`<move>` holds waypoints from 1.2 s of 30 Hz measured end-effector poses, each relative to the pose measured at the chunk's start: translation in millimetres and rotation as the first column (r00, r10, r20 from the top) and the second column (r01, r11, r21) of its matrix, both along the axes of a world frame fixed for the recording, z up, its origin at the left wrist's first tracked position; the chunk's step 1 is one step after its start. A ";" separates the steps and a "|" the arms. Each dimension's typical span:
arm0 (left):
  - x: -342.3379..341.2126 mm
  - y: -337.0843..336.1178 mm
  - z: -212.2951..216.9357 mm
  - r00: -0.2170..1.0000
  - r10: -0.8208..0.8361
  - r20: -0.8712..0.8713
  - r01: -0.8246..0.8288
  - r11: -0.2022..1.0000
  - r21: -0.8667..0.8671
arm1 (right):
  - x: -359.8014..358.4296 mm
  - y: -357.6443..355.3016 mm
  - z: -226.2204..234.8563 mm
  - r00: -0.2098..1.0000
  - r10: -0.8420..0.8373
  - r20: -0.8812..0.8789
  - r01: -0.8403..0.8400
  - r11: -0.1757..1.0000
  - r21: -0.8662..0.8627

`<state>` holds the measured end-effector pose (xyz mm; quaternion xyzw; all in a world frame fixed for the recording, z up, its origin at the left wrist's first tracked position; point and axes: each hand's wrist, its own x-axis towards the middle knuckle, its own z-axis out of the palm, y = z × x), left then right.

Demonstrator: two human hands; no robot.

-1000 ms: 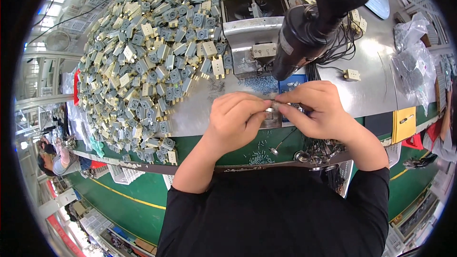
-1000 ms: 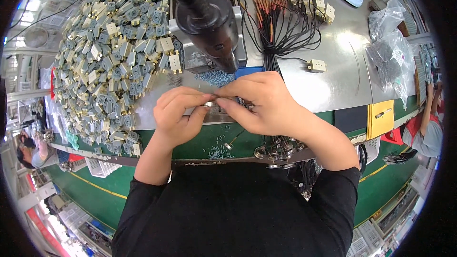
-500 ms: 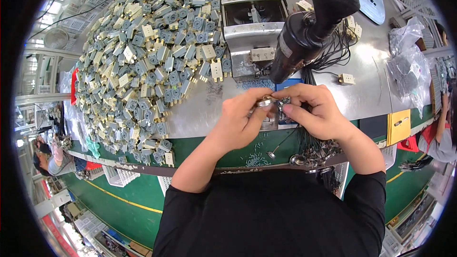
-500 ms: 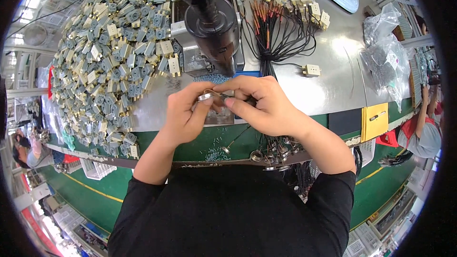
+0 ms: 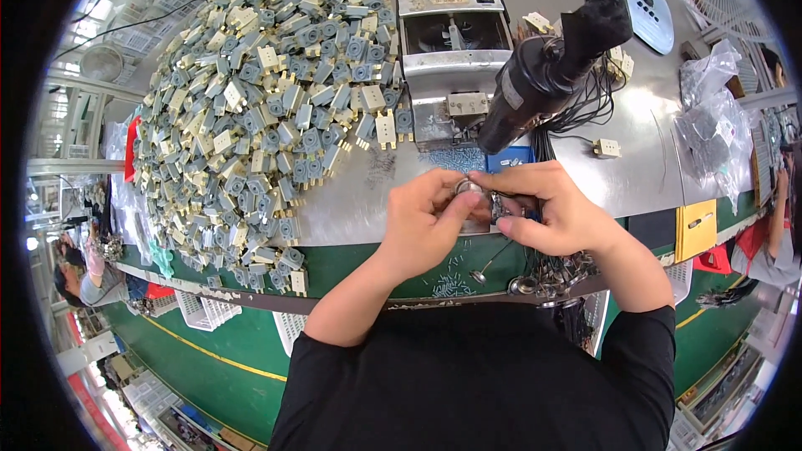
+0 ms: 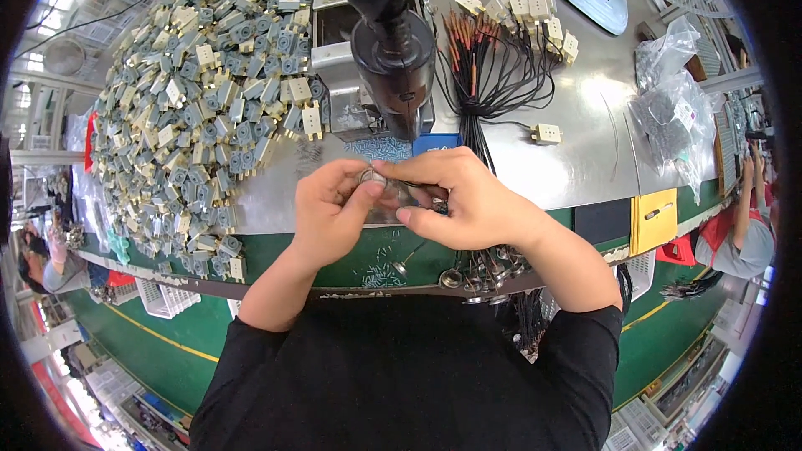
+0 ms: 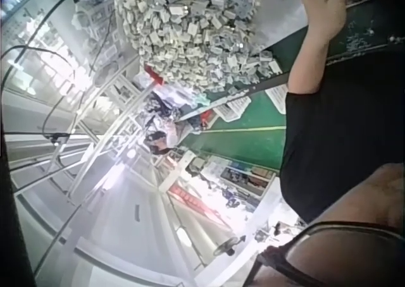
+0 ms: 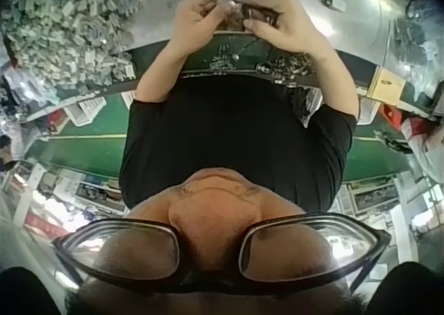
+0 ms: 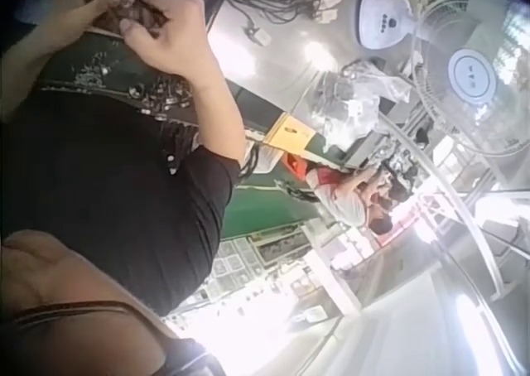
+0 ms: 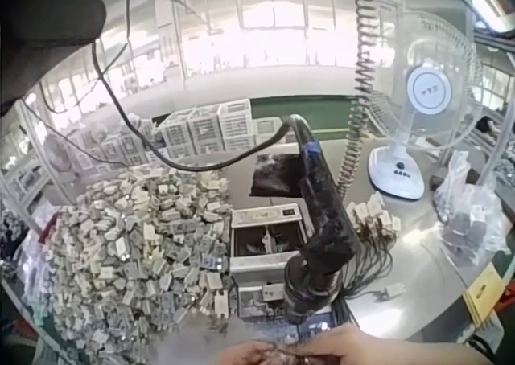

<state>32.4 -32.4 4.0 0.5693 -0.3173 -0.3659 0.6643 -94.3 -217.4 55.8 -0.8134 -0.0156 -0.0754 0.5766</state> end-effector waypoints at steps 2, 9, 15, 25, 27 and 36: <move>4.2 -2.8 -1.4 0.973 0.051 0.227 -0.049 0.999 -0.011 | 1.9 2.9 -3.3 1.000 -0.010 -0.005 0.010 1.000 0.006; 2.5 -2.7 -15.1 0.965 -0.089 -0.246 0.039 0.979 -0.199 | 0.9 4.1 -7.5 1.000 -0.009 -0.003 0.009 0.996 0.087; 15.2 7.1 -12.7 0.994 -0.103 0.028 0.105 0.991 -0.088 | 0.0 0.4 14.8 0.990 -0.004 -0.139 -0.011 0.994 -0.105; 94.2 -0.2 -19.9 0.345 0.041 0.938 -0.627 0.754 0.197 | -10.1 -16.1 -18.9 0.960 -0.085 -0.266 -0.154 0.632 -0.759; 92.4 -3.2 -21.8 0.352 0.047 0.935 -0.658 0.723 0.212 | -7.4 -8.3 -20.1 0.959 -0.086 -0.269 -0.162 0.610 -0.775; 93.4 1.3 -25.3 0.360 0.061 0.931 -0.671 0.710 0.213 | -7.6 -3.0 -29.1 0.965 -0.018 -0.261 -0.213 0.523 -0.825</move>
